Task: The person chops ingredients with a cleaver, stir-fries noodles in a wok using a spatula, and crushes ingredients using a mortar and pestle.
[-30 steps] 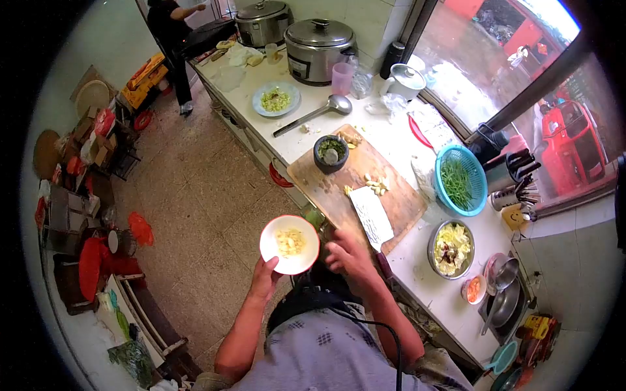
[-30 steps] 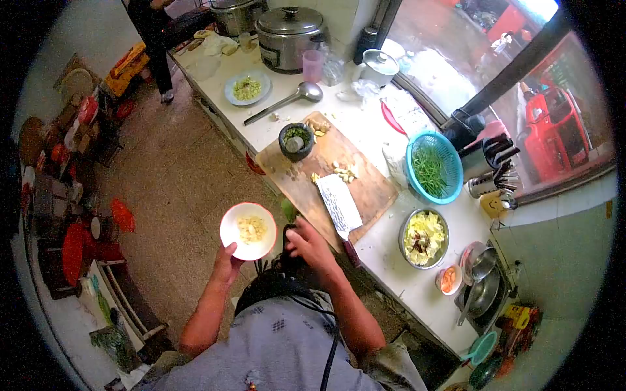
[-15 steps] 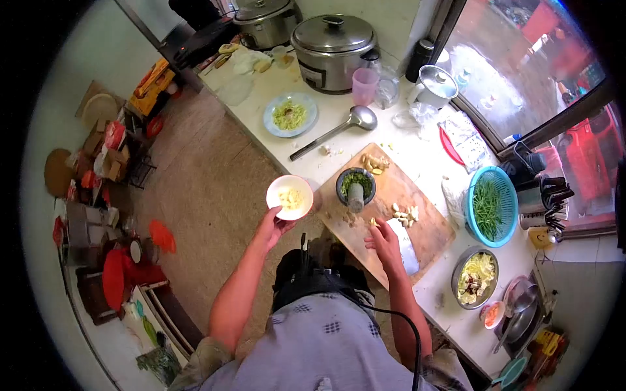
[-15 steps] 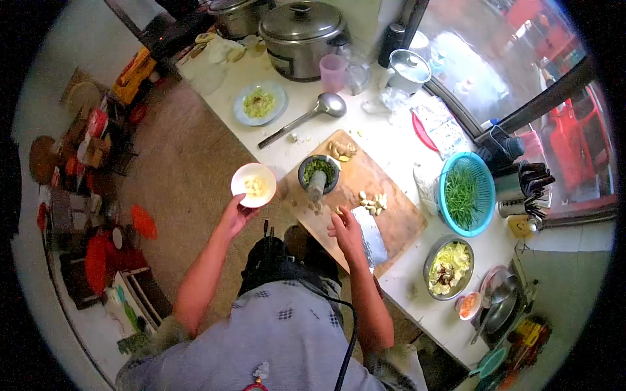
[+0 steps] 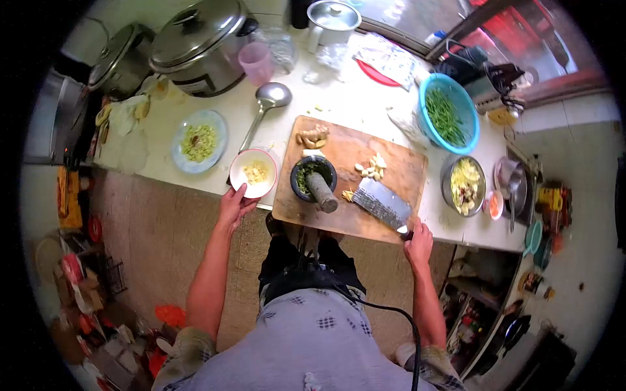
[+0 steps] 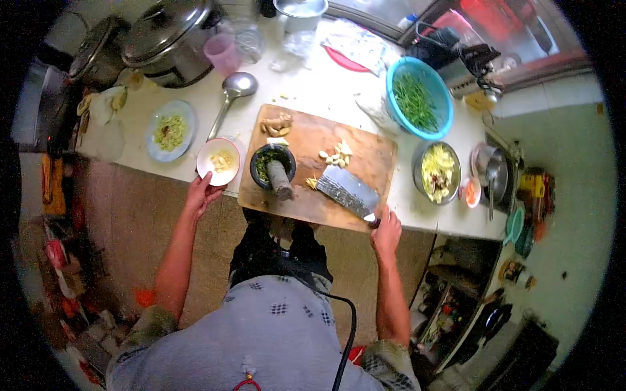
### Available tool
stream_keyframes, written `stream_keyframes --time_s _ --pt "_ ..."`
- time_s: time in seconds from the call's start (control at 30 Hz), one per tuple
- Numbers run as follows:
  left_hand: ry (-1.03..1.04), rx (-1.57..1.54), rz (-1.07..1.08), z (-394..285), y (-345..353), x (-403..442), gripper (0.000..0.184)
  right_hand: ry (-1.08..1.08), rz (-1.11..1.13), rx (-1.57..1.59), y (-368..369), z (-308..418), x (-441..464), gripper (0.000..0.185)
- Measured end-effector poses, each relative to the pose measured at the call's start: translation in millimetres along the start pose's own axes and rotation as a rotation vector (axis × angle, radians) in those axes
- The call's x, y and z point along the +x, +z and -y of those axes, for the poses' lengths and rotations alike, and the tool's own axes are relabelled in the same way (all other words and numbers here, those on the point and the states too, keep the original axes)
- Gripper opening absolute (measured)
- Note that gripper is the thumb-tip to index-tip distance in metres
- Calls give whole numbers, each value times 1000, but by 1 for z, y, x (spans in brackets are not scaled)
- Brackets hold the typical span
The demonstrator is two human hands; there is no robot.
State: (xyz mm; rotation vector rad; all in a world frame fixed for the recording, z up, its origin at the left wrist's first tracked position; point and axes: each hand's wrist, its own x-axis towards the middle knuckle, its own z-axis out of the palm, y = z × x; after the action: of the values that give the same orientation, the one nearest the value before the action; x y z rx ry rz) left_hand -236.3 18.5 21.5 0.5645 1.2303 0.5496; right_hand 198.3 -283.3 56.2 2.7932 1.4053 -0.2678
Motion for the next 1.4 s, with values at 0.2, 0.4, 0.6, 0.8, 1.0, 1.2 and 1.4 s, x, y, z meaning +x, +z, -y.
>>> stream_keyframes --time_s 0.2,0.4,0.6,0.8,1.0,1.2,1.4 --pt "25 66 -144 5 12 -35 48 -99 149 72 -3 -16 -1 74" --pt "383 625 76 90 62 -79 33 -8 208 466 -52 -21 -32 38" --pt "921 1187 213 83 213 -62 53 288 685 1210 -11 -32 -50 23" --pt "901 1404 172 87 252 -24 49 459 739 1438 2 -27 -71 32" --pt "743 1263 100 100 259 -25 44 495 765 1638 28 -4 -85 35" --pt "689 1129 -40 112 259 -18 39 414 819 1678 43 32 -73 34" --pt "710 990 16 109 264 -32 34 398 848 1734 42 28 -81 34"
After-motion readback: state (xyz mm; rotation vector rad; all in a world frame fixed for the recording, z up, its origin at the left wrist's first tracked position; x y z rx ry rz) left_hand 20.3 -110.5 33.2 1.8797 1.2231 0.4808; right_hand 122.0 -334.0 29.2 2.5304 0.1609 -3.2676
